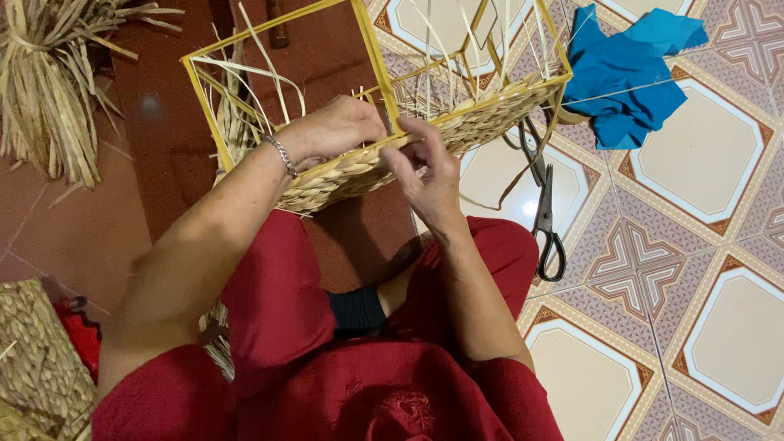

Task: The person weaves a basket by hand, interlacing dried palm leaves through a rectangular frame. They trim excess strands with scissors and continue weaving along the sides, gradually building up the basket walls.

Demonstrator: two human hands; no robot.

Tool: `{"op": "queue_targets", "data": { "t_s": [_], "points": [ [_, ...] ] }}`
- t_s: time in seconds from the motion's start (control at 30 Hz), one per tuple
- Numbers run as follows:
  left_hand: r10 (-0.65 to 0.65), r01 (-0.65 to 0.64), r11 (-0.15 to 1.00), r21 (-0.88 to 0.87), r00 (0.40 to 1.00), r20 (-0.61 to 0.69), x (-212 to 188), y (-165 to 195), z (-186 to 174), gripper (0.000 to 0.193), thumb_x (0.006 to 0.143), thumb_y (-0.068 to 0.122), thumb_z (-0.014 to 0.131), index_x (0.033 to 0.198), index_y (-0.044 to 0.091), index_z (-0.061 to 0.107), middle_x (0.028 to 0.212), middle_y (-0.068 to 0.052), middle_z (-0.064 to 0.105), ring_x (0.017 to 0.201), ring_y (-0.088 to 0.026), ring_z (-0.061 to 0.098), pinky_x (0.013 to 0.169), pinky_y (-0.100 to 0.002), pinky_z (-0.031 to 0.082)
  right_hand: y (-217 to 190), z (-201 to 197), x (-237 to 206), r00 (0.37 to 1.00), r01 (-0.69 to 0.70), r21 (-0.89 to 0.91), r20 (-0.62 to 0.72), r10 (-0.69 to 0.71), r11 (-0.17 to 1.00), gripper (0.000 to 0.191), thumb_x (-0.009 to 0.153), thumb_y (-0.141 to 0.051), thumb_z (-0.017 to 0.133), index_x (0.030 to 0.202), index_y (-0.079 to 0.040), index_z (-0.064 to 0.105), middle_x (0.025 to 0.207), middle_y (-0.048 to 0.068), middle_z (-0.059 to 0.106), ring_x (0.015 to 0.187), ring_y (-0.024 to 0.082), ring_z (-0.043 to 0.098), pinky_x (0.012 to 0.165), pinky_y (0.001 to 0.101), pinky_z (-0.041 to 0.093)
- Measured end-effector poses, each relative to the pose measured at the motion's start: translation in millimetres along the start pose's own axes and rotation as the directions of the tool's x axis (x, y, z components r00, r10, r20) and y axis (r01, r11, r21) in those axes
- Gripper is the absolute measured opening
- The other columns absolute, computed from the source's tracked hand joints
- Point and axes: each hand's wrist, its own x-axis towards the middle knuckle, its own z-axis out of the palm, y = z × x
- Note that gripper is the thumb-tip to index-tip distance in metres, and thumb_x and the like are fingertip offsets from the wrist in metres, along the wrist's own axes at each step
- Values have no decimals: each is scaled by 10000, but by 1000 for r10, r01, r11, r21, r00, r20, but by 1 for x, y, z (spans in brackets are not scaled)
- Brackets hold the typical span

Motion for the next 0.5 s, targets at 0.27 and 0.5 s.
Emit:
{"op": "queue_targets", "data": {
  "t_s": [0.27, 0.5],
  "points": [
    [290, -231, 920, 316, 945, -153, -7, 0, 15, 204, 967, 203, 615, 923, 9, 657, 813, -122, 671, 780, -259, 662, 689, -403, 518, 8, 9, -6, 990, -99, -3, -99, 98, 995, 468, 918, -103, 829, 1285, -25, 550, 760, 58, 715, 644, 73, 637, 571, 216, 504],
    [596, -376, 715, 589, 768, -234, -39, 14, 43, 167, 1028, 173, 626, 962, 23, 656, 883, -158, 687, 873, -343, 657, 793, -475, 493, 6, -2, -20, 996, 13, -8, -87, -14, 1000, 487, 932, -106, 820, 1327, -37, 543, 786, 17, 700, 660, 76, 659, 596, 214, 507]
  ]
}}
